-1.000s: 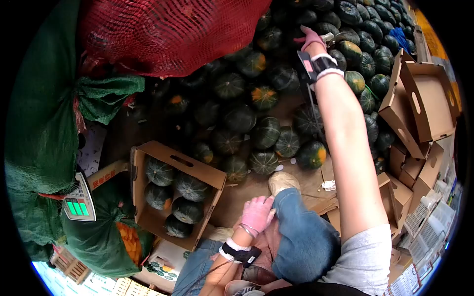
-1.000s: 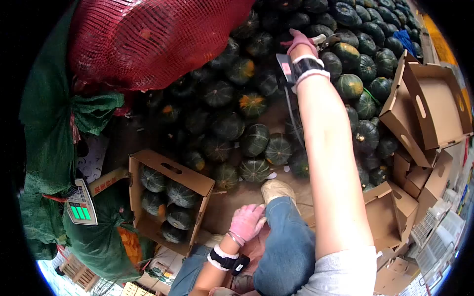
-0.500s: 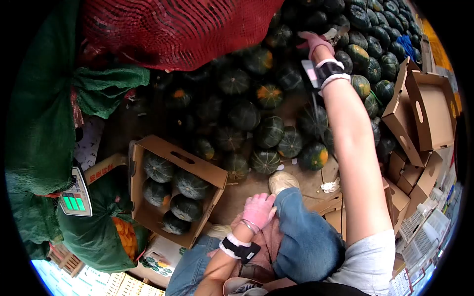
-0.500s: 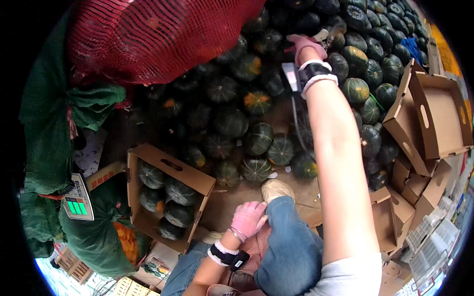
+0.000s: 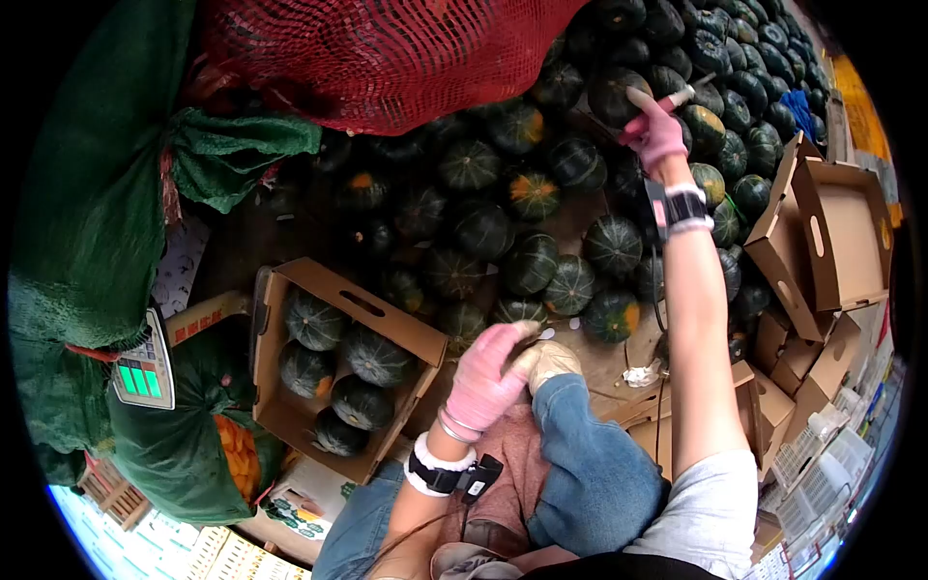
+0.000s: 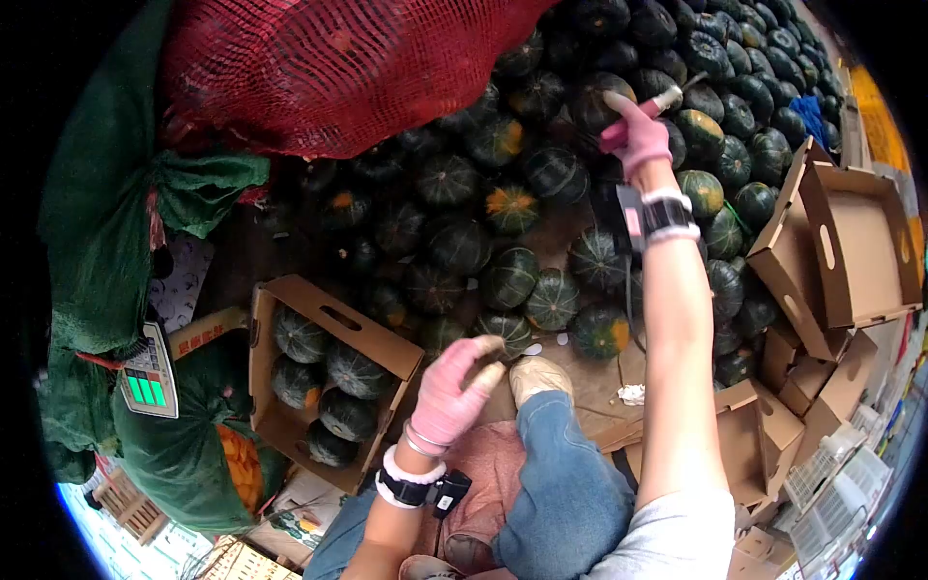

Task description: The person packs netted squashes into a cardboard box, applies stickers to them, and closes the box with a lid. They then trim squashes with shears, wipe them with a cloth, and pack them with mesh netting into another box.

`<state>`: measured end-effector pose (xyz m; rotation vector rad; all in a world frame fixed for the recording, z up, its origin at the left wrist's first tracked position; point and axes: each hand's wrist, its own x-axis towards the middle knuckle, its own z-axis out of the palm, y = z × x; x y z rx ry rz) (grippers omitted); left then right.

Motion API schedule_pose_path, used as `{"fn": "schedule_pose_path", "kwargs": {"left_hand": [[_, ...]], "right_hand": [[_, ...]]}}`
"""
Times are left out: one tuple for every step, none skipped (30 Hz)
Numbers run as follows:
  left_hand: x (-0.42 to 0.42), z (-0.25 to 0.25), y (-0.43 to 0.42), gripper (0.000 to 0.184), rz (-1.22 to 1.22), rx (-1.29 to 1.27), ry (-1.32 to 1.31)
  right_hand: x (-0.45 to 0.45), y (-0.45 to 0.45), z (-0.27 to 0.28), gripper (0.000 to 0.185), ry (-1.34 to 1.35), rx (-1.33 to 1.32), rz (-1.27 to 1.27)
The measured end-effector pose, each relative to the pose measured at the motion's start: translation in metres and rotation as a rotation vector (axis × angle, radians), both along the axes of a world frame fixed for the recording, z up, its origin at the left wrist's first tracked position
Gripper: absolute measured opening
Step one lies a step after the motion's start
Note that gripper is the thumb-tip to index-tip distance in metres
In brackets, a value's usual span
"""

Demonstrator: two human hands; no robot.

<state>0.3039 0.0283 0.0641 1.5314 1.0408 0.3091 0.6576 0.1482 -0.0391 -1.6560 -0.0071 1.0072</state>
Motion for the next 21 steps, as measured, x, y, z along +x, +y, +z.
{"fn": "schedule_pose_path", "kwargs": {"left_hand": [[0.001,-0.003,0.003,0.038,0.039,-0.029,-0.070],[0.005,-0.006,0.004,0.053,0.163,-0.200,-0.209],[0.012,-0.008,0.005,0.069,0.290,-0.369,-0.349],[0.022,0.001,0.012,0.085,0.402,-0.438,-0.439],[0.032,0.013,0.021,0.102,0.524,-0.504,-0.525],[0.039,0.019,0.026,0.117,0.583,-0.556,-0.630],[0.044,0.017,0.027,0.115,0.613,-0.560,-0.719],[0.047,0.009,0.028,0.097,0.439,-0.292,-0.613],[0.041,0.013,0.027,0.077,0.416,-0.251,-0.453],[0.030,0.014,0.024,0.065,0.462,-0.216,-0.421],[0.022,0.011,0.017,0.063,0.453,-0.132,-0.367],[0.012,0.008,0.008,0.062,0.482,-0.208,-0.417],[0.000,0.010,0.000,0.062,0.497,-0.281,-0.485],[-0.023,0.023,-0.003,0.062,0.479,-0.136,-0.377],[-0.045,0.035,-0.012,0.056,0.651,-0.152,-0.430],[-0.072,0.046,-0.017,0.058,0.787,-0.093,-0.401],[-0.098,0.052,-0.021,0.057,0.994,-0.102,-0.403],[-0.127,0.037,-0.023,0.055,1.299,-0.107,-0.587],[-0.157,0.039,-0.018,0.049,1.397,-0.010,-0.563],[-0.186,0.029,-0.012,0.046,1.467,0.219,-0.297],[-0.210,0.014,-0.007,0.042,1.432,0.473,0.076]], "right_hand": [[0.016,-0.017,-0.013,0.028,0.168,0.194,0.133],[-0.008,-0.028,0.011,0.035,0.220,0.366,0.141],[-0.039,-0.048,0.041,0.045,0.274,0.538,0.151],[-0.050,-0.070,0.046,0.058,0.326,0.590,0.233],[-0.063,-0.091,0.050,0.072,0.388,0.638,0.319],[-0.080,-0.111,0.061,0.076,0.342,0.549,0.410],[-0.100,-0.125,0.071,0.081,0.308,0.470,0.519],[-0.116,-0.127,0.100,0.082,0.274,0.367,0.740],[-0.135,-0.131,0.113,0.081,0.204,0.318,0.853],[-0.153,-0.136,0.125,0.081,0.130,0.275,0.967],[-0.161,-0.145,0.122,0.079,0.011,0.274,0.940],[-0.161,-0.151,0.122,0.075,0.028,0.269,1.037],[-0.155,-0.153,0.120,0.071,0.028,0.263,1.125],[-0.151,-0.157,0.109,0.070,-0.161,0.150,1.108],[-0.146,-0.163,0.094,0.070,-0.356,0.039,1.073],[-0.139,-0.166,0.073,0.070,-0.699,-0.148,1.059],[-0.133,-0.168,0.056,0.070,-1.045,-0.337,1.006],[-0.128,-0.168,0.050,0.072,-1.149,-0.552,0.994],[-0.127,-0.168,0.051,0.071,-1.105,-0.663,0.964],[-0.128,-0.169,0.051,0.072,-1.126,-0.780,0.938],[-0.126,-0.170,0.047,0.073,-1.137,-0.900,0.912]]}}
